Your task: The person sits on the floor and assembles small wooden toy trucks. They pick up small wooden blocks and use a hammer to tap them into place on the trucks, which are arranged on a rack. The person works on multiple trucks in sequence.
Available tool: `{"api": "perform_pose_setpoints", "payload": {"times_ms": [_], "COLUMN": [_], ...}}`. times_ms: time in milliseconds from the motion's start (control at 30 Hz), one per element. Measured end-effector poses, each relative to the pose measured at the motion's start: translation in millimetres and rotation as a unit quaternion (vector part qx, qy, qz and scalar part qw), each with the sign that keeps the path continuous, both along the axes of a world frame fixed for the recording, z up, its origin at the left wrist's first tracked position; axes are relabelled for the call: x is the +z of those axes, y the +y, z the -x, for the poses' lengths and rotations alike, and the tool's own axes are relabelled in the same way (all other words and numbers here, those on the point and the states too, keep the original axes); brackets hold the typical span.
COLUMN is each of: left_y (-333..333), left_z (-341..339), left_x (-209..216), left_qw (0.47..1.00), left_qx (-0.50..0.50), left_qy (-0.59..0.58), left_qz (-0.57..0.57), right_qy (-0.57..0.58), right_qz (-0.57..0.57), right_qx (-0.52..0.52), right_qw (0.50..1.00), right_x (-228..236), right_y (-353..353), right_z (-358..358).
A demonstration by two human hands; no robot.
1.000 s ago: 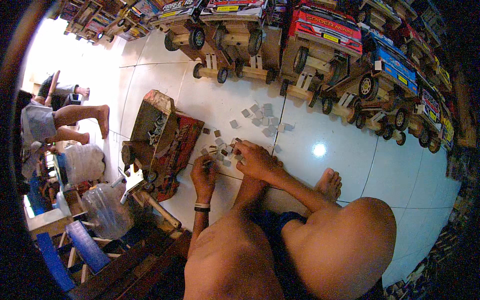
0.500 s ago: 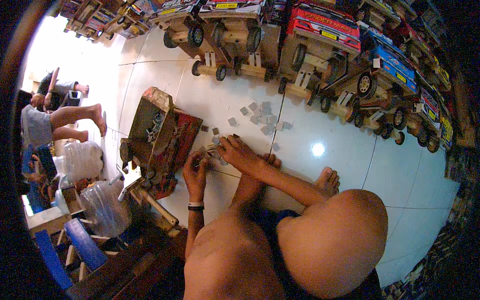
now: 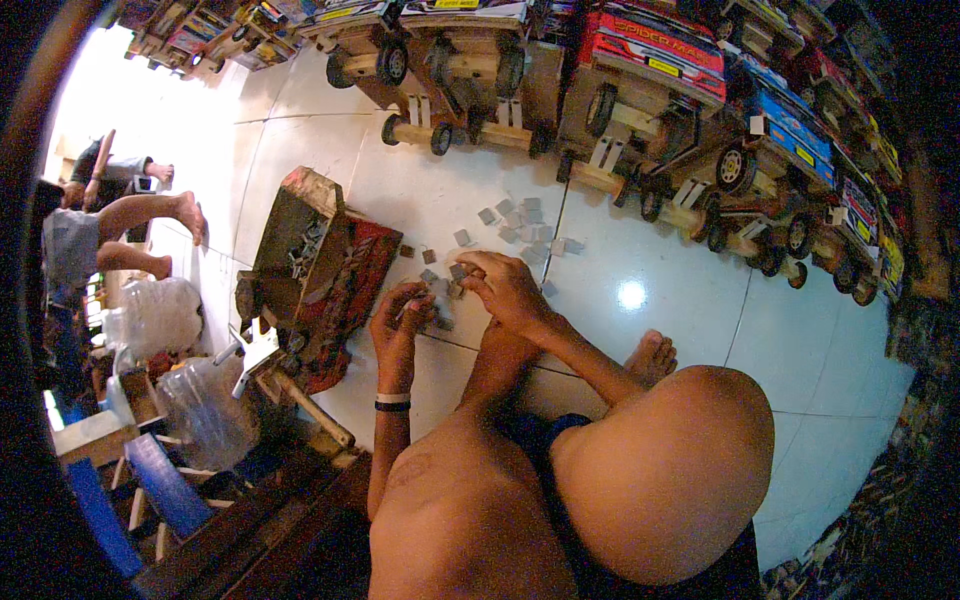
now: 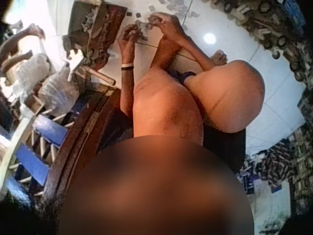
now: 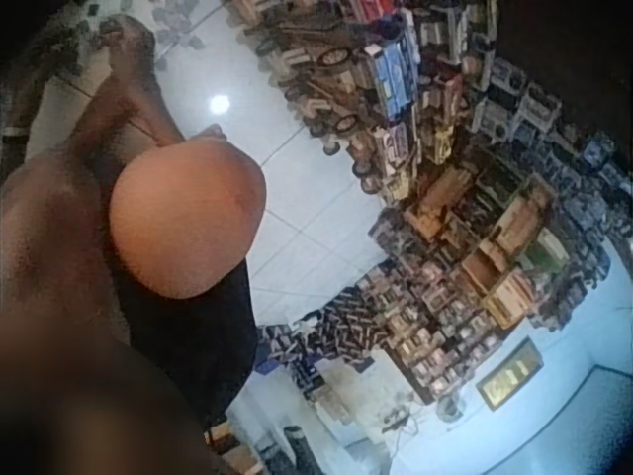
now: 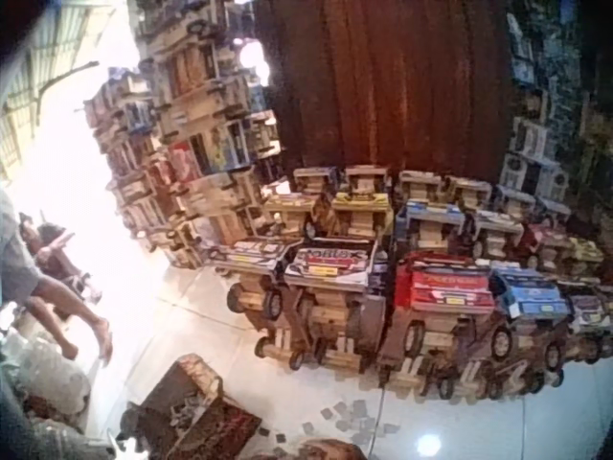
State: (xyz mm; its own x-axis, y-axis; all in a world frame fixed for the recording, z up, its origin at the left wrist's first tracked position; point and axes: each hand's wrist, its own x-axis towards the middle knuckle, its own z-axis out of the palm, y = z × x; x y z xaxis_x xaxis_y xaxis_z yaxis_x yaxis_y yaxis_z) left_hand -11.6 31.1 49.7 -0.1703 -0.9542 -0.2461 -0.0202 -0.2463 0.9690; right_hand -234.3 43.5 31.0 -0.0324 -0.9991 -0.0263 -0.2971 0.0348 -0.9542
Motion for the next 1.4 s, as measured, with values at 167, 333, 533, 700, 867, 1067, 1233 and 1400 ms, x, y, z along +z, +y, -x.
{"api": "perform_pose_setpoints", "payload": {"times_ms": [167, 333, 533, 700, 867, 1067, 1233, 1400], "left_y": [6, 14, 8, 3, -1, -32, -67, -74], "left_z": [-14, -17, -23, -29, -28, -5, 11, 23], "left_x": [-14, -27, -29, -26, -14, -23, -46, -58], "left_qw": [0.934, 0.868, 0.89, 0.889, 0.958, 0.935, 0.882, 0.861], "left_qx": [0.001, -0.003, -0.055, -0.032, 0.019, -0.011, -0.108, -0.123], "left_qy": [-0.316, -0.436, -0.412, -0.395, -0.266, -0.28, -0.374, -0.399], "left_qz": [0.168, 0.239, 0.186, 0.232, 0.1, 0.216, 0.264, 0.291], "right_qy": [0.026, 0.076, 0.196, 0.129, 0.186, 0.223, 0.193, 0.107], "right_qz": [-0.013, 0.007, 0.126, 0.049, 0.086, 0.095, 0.097, 0.06], "right_qx": [-0.051, -0.045, 0.105, 0.078, 0.112, 0.172, 0.178, 0.133], "right_qw": [0.998, 0.996, 0.967, 0.987, 0.972, 0.955, 0.96, 0.984], "right_x": [13, -2, -33, -33, -36, -55, -49, -35], "right_y": [9, 4, -19, -13, -10, -11, -6, -5], "right_z": [21, 22, 7, 11, 19, 9, 15, 24]}}
